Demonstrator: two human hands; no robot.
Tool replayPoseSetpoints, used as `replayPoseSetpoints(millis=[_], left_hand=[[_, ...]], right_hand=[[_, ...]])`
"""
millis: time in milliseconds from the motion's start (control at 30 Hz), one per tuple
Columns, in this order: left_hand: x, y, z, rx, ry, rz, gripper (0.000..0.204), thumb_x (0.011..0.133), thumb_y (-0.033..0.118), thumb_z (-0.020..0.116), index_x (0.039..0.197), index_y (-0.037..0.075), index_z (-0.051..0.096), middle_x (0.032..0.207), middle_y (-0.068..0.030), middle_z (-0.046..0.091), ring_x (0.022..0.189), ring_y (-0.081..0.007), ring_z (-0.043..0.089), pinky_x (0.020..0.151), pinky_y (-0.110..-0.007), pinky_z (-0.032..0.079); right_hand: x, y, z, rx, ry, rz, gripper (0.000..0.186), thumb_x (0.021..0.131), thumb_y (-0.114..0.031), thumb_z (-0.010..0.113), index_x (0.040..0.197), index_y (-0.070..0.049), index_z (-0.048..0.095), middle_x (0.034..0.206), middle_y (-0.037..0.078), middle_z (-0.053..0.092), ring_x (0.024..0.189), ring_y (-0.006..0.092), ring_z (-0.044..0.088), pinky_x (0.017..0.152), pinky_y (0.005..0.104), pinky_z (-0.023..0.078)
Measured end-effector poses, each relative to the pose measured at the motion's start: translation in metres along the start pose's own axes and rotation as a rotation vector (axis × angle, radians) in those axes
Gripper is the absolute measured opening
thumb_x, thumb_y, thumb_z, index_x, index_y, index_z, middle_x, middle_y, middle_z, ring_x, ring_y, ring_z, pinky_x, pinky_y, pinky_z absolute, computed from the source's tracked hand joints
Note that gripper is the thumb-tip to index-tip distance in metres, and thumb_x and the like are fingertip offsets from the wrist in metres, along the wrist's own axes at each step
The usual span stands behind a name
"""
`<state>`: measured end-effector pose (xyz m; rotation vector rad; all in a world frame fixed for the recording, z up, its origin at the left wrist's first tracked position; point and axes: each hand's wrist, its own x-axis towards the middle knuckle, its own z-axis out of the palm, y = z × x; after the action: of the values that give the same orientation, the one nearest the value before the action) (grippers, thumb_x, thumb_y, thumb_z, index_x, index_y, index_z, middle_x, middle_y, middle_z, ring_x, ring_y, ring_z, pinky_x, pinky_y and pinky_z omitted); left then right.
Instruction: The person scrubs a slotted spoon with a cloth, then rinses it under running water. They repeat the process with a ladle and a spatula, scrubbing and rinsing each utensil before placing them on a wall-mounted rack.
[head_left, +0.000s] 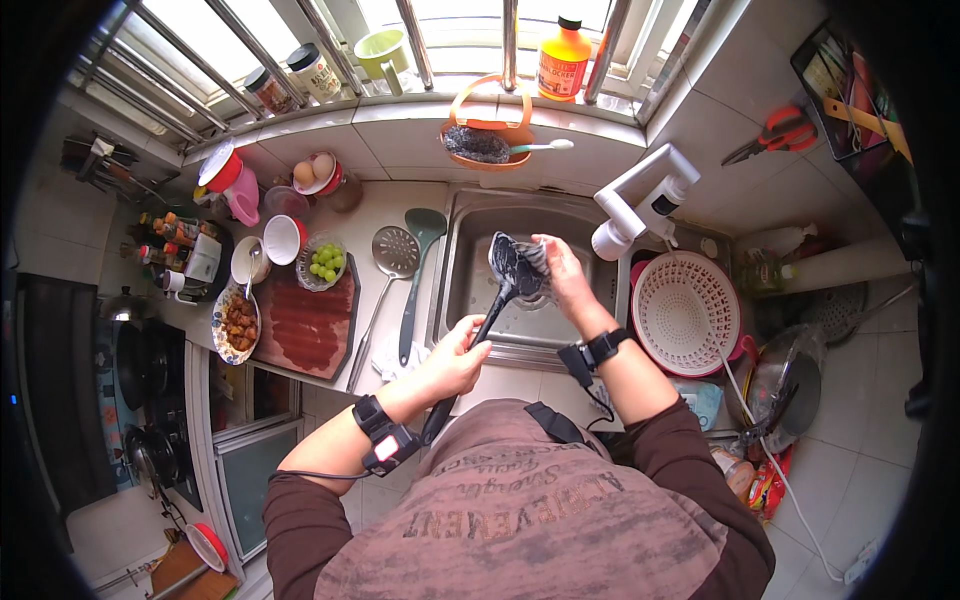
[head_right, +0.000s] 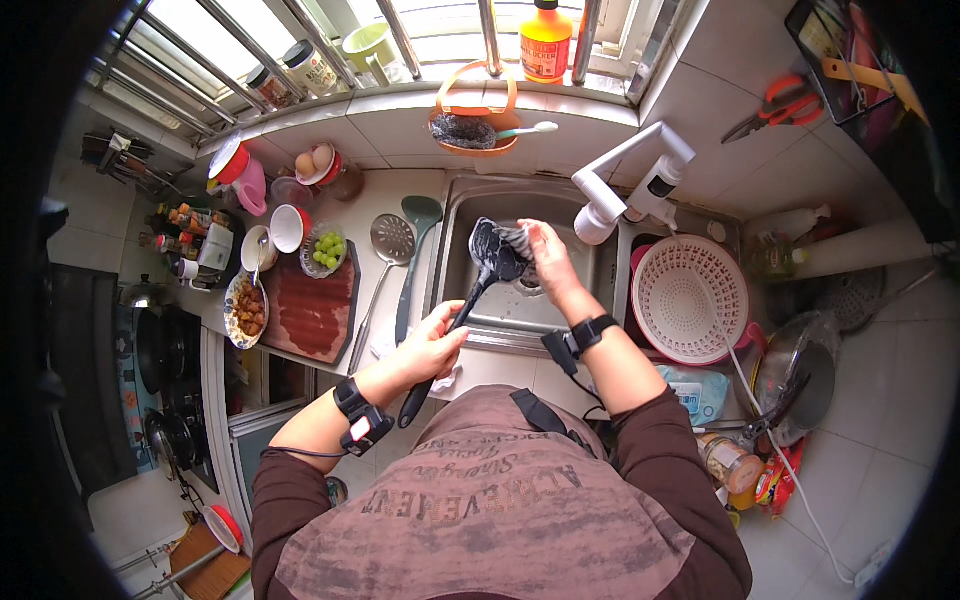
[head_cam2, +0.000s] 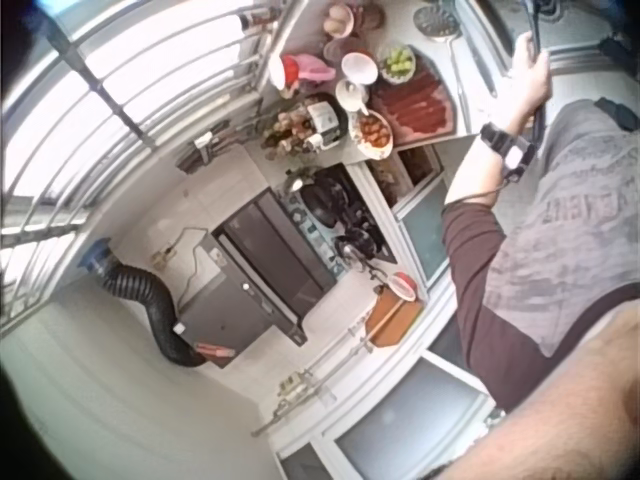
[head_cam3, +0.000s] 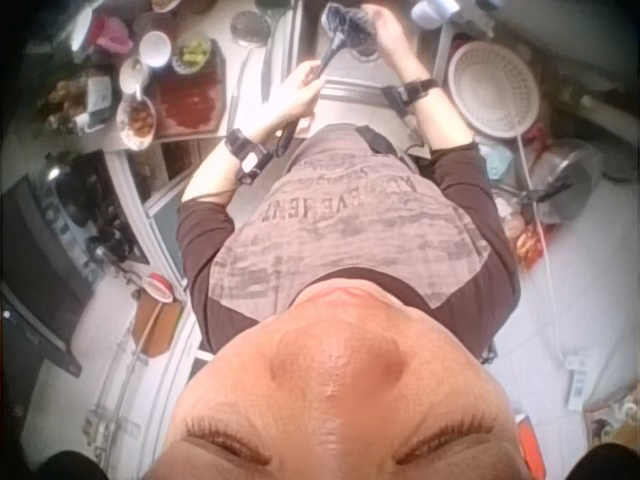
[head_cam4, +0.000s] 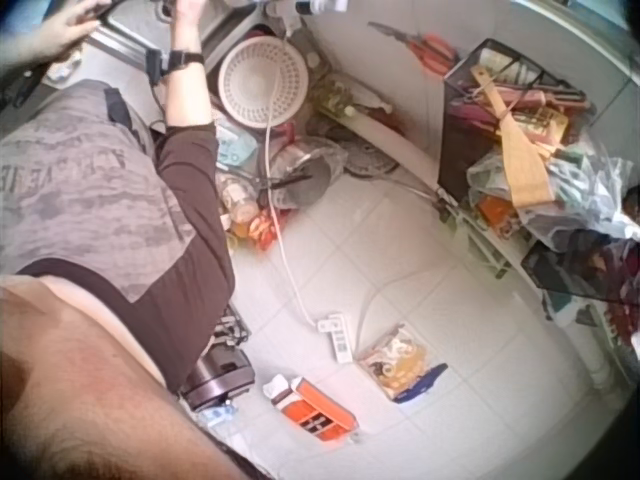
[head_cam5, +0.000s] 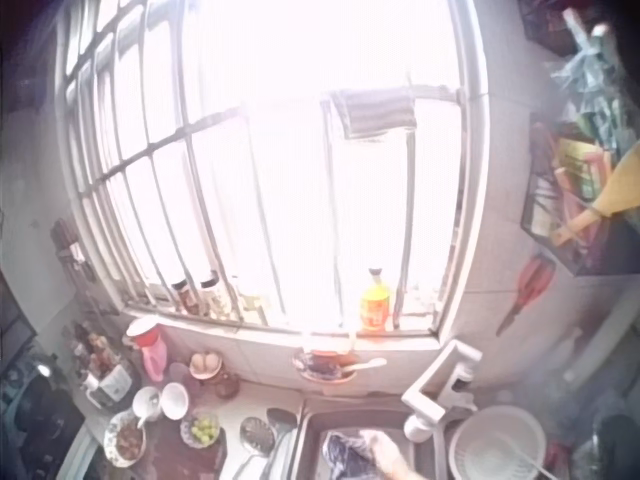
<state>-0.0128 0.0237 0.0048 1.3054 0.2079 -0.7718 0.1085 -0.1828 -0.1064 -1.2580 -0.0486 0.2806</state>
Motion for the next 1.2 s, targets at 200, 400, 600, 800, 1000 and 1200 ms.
replayPoseSetpoints(millis=[200,400,600,800,1000,1200], left_hand=[[0.008,0.013,0.013,-0.042,-0.018,-0.066,0.044,0.095,0.012,0.045,0.136,0.01,0.029,0.054,0.0044,0.037,0.036,-0.0069,0.033,0.034,-0.024,0.028],[0.0,0.014,0.024,0.017,-0.065,-0.015,0.041,0.094,0.011,0.045,0.133,0.011,0.031,0.053,0.0043,0.036,0.035,-0.0068,0.031,0.034,-0.024,0.027],[0.007,0.022,0.014,-0.253,-0.03,0.005,0.039,0.095,0.01,0.045,0.132,0.01,0.033,0.054,0.0036,0.036,0.035,-0.007,0.032,0.035,-0.023,0.028],[0.011,0.019,0.024,-0.213,-0.061,0.026,0.044,0.095,0.009,0.046,0.136,0.01,0.031,0.059,0.0018,0.039,0.037,-0.0067,0.034,0.036,-0.023,0.031],[0.009,0.033,0.02,-0.605,-0.132,0.013,0.014,0.098,0.019,0.04,0.107,0.01,0.045,0.066,0.0002,0.045,0.04,-0.0091,0.041,0.036,-0.023,0.034],[0.0,0.033,0.036,-0.386,-0.118,-0.082,0.002,0.094,0.012,0.043,0.094,0.01,0.043,0.061,0.0009,0.042,0.038,-0.0081,0.039,0.036,-0.023,0.031]], right_hand=[[-0.017,0.001,0.032,-0.6,0.115,-0.388,0.034,0.094,-0.033,0.05,0.119,-0.01,0.055,0.127,0.018,0.046,0.127,0.0353,0.035,0.104,0.0441,0.03],[0.02,-0.018,0.026,0.014,0.111,0.164,0.035,0.097,-0.028,0.046,0.124,-0.005,0.049,0.102,0.003,0.061,0.089,0.0114,0.057,0.084,0.0281,0.047],[-0.023,-0.014,0.057,-0.586,0.072,-0.545,0.035,0.096,-0.029,0.047,0.122,-0.008,0.057,0.131,0.017,0.05,0.129,0.034,0.038,0.105,0.038,0.03],[0.011,-0.03,0.042,-0.182,0.086,-0.039,0.041,0.096,-0.026,0.05,0.128,0.0,0.048,0.12,0.009,0.059,0.109,0.0139,0.053,0.096,0.0273,0.038],[-0.038,-0.028,0.053,-0.558,-0.075,-0.66,0.034,0.096,-0.018,0.047,0.127,-0.004,0.049,0.138,0.018,0.042,0.133,0.031,0.033,0.108,0.0388,0.026],[-0.02,-0.077,0.042,-0.964,-0.306,-0.87,0.016,0.076,-0.013,0.063,0.065,-0.004,0.056,0.105,0.012,0.057,0.111,0.0308,0.053,0.102,0.0499,0.032]])
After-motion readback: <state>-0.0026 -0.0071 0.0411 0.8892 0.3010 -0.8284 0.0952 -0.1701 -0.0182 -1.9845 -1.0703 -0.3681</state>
